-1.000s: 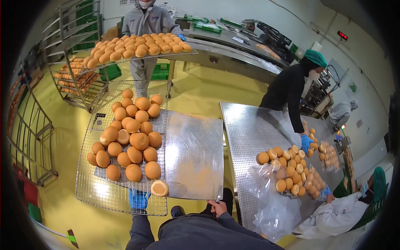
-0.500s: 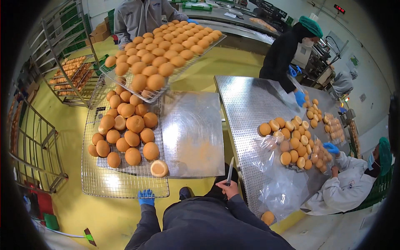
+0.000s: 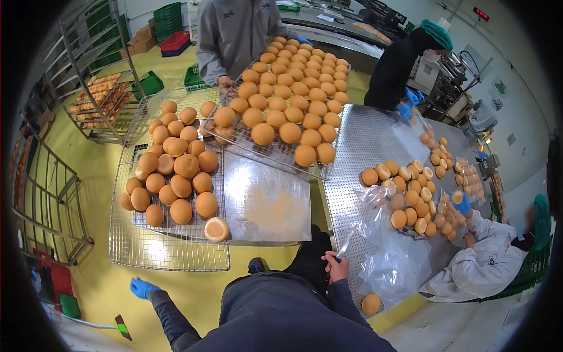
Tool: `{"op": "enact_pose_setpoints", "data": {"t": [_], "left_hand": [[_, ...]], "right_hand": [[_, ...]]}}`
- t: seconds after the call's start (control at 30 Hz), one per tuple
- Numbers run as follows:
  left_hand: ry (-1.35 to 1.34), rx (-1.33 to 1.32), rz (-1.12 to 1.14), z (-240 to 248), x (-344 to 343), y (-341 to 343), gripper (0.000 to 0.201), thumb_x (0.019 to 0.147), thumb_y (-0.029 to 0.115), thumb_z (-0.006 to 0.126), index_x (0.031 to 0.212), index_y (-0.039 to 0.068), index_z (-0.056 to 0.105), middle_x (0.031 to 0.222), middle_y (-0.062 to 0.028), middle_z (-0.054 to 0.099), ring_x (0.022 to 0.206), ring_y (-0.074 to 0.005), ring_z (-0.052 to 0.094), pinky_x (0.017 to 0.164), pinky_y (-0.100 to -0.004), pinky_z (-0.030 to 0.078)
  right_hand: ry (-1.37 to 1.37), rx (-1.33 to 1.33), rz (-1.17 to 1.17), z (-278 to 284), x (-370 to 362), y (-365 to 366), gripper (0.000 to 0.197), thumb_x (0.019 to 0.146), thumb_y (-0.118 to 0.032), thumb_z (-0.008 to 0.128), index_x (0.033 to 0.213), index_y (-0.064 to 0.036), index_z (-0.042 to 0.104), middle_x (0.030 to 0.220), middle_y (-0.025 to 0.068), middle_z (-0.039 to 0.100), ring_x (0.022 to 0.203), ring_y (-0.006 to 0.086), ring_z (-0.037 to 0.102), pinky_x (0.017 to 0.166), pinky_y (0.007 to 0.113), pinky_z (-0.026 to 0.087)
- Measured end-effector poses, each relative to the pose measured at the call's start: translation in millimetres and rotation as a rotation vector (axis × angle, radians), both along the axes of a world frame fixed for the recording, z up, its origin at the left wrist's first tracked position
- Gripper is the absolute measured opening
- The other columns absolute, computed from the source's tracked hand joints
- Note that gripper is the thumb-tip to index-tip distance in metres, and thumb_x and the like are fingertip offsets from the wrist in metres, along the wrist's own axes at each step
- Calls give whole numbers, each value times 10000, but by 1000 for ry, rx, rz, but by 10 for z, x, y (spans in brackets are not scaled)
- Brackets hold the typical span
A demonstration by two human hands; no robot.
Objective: The person uses a knife to slice round bread buns in half horizontally. They pick up buns from a wire rack, cut them, and place the halves back on the rack. Other workers in the background are also handling and packaging the buns.
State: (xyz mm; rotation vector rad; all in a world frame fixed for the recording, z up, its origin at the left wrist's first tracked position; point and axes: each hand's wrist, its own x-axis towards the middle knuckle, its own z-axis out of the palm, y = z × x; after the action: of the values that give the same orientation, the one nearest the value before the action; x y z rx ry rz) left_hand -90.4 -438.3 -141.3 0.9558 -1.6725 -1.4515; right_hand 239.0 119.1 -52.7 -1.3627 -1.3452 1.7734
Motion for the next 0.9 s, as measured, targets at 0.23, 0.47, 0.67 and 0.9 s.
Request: {"op": "enact_pose_setpoints", "data": {"t": [0.23,0.47,0.67,0.9], "left_hand": [[144,-445,-1163,1206,121,2301,269,882,43,606,1150,25,611,1060,-87,640,974,-219,599,879,-337,465],[246,-1334,-1734,1238,131,3348,456,815,294,650,1199,62,572,1208,-155,568,1197,-357,485,1026,-535,334],[16,-917,-1829,1362,-534,3690,470,822,211,631,1248,37,537,1238,-204,546,1216,-355,493,1024,-457,386],[-139,-790,-1880,1038,-1885,4474,977,754,-2,654,1538,65,75,1329,-265,514,1205,-365,543,1001,-365,449]], "right_hand": [[24,-24,-30,-86,-171,15,250,862,-34,641,1102,32,608,904,168,713,442,73,461,409,237,371],[149,-194,33,-35,-523,37,367,880,-33,616,1232,29,533,1013,163,706,428,72,416,420,253,353],[123,-162,-8,67,-277,26,389,863,-50,633,1228,55,546,865,87,700,438,55,407,426,235,369],[258,-413,19,-94,-467,118,551,871,-74,607,1379,31,420,954,88,675,452,84,388,432,245,307]]}}
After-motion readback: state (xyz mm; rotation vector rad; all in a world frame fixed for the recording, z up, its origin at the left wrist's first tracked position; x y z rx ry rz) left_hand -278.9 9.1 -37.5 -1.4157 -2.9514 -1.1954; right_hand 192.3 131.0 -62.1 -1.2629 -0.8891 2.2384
